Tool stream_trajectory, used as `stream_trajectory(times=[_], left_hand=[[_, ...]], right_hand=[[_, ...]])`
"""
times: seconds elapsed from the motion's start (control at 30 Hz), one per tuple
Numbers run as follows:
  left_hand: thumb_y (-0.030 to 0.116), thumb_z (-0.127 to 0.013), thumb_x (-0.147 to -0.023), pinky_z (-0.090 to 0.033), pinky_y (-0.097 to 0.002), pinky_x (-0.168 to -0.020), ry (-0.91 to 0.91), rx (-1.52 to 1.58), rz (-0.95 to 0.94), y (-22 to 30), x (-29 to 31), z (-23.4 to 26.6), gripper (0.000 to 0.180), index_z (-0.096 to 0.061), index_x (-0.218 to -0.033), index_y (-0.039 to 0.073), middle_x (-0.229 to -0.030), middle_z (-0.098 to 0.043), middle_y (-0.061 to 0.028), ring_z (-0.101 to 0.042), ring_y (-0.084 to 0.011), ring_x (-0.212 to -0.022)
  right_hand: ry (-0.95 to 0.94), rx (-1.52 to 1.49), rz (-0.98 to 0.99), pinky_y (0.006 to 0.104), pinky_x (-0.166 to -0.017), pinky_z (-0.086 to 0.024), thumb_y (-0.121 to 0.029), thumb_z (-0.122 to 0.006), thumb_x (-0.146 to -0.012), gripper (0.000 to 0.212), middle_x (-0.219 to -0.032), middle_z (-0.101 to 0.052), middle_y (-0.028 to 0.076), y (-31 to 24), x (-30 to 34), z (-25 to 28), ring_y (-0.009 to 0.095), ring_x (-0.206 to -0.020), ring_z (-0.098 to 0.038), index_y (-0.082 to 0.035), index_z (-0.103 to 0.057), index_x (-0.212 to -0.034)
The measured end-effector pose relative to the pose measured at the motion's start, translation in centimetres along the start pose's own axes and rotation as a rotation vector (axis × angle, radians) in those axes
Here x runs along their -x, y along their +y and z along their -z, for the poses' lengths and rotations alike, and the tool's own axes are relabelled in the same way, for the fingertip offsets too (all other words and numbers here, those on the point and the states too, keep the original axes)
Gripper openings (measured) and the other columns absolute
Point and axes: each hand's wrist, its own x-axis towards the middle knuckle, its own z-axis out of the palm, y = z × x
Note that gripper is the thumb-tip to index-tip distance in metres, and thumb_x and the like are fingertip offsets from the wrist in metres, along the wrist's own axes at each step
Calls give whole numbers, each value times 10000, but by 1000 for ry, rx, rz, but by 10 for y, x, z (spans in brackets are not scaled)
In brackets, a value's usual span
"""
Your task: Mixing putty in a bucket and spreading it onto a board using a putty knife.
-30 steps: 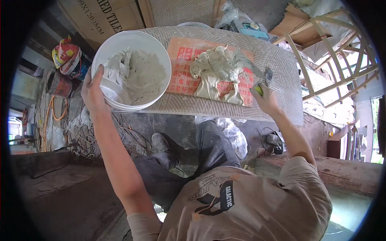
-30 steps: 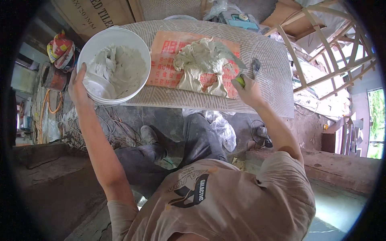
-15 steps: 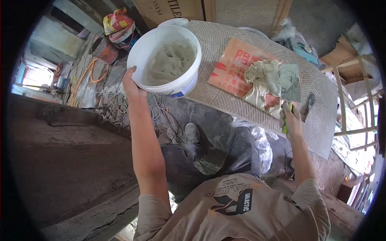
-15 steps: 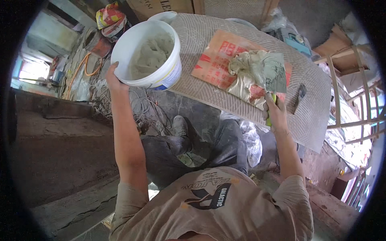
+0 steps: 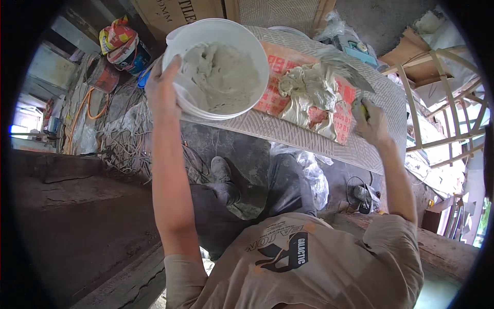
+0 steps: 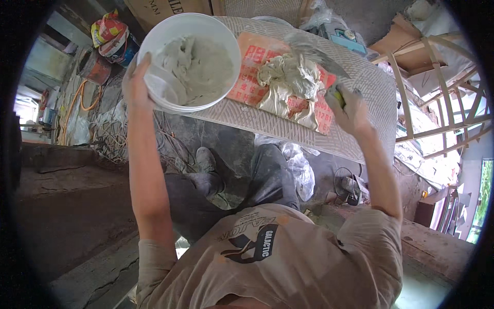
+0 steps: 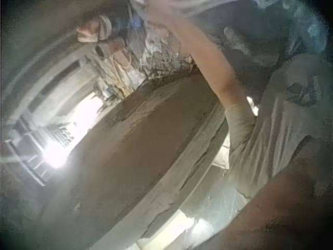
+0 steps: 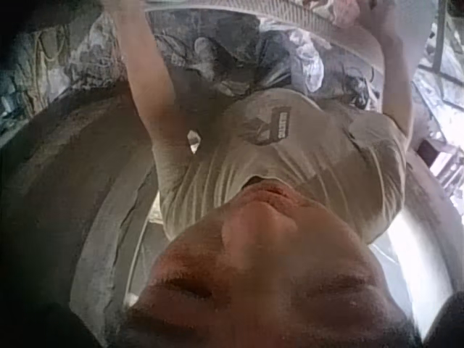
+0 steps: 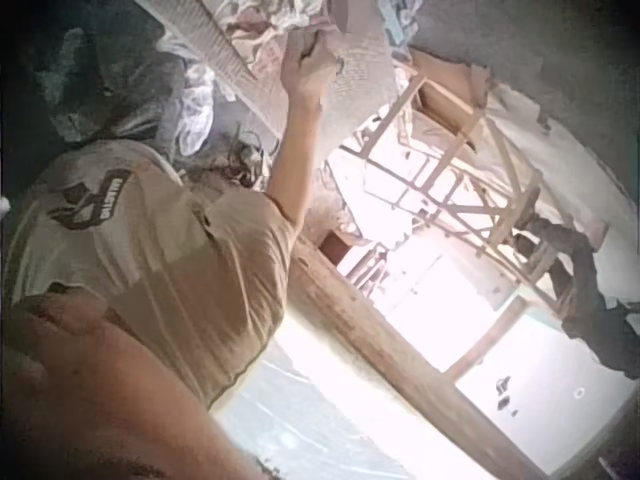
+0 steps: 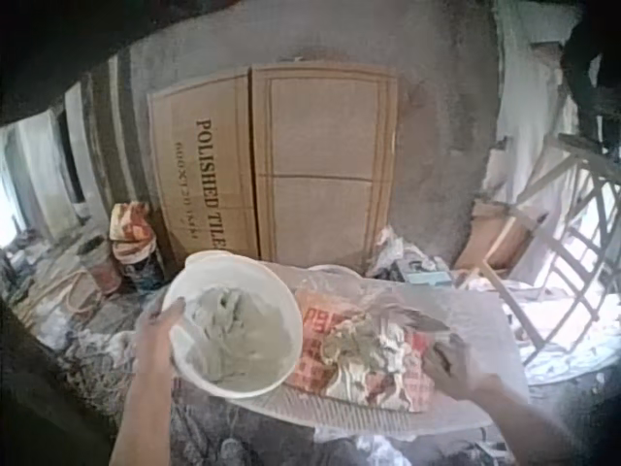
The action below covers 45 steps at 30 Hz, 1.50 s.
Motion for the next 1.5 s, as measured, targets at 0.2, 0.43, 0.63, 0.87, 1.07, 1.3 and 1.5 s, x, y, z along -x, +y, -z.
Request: stream_trajectory(times=[0.2,0.43,0.63,0.87,1.07,1.3,1.5], left_hand=[[237,-776,-920,-520,-322,-877,-52,-252,-126,-10,2,-40,463,-689,-1275,-46,-1119,-724,-102,-659,-170,-969],[229,-747,-956,-533,-347,-928,20,-36,-30,5,-7,-17,489,-636,-1314,-84,-1230,-696,-141,-680,-219,-1054],[238,-742,-956,-546,-355,-913,80,153,37,6,-16,19,499,-623,-1314,-88,-1221,-699,-155,-696,-229,-1036],[211,-782,-920,-539,-345,-885,125,51,-73,-1,-5,-38,469,-657,-1262,-84,-1143,-720,-116,-681,-197,-1004],[221,-813,-884,-521,-320,-868,116,-18,-169,-12,-8,-48,449,-699,-1215,-61,-1113,-728,-94,-668,-172,-954],[224,-816,-874,-510,-297,-874,13,-189,-226,-16,6,-68,451,-707,-1205,-62,-1127,-728,-93,-658,-156,-958],[184,-811,-867,-509,-293,-880,-106,-174,-191,-19,13,-83,473,-685,-1243,-74,-1138,-726,-96,-657,-155,-980]], right_hand=[[6,148,336,457,-614,-485,-291,-664,-966,307,-760,-631,235,-50,-39,35,445,-683,-625,14,-630,-977],[-31,308,90,483,-663,-513,-384,-656,-972,368,-831,-669,250,21,-31,15,447,-765,-668,-18,-648,-1008],[-175,492,-174,544,-736,-524,-483,-611,-991,464,-851,-703,254,72,-4,-12,454,-838,-701,-23,-670,-1012],[48,153,-223,543,-731,-518,-462,-615,-1000,448,-856,-699,265,49,-14,-7,461,-845,-700,-17,-660,-1024],[27,152,-110,531,-703,-514,-450,-615,-1008,439,-832,-692,247,12,-27,-20,453,-803,-697,-13,-647,-1018],[-252,429,272,492,-799,-557,-474,-628,-969,453,-1071,-734,142,-98,-115,-23,374,-933,-713,-89,-670,-1203],[-215,588,500,480,-776,-617,-230,-672,-918,220,-1036,-766,141,-154,-228,-110,343,-952,-751,-111,-784,-1065]])
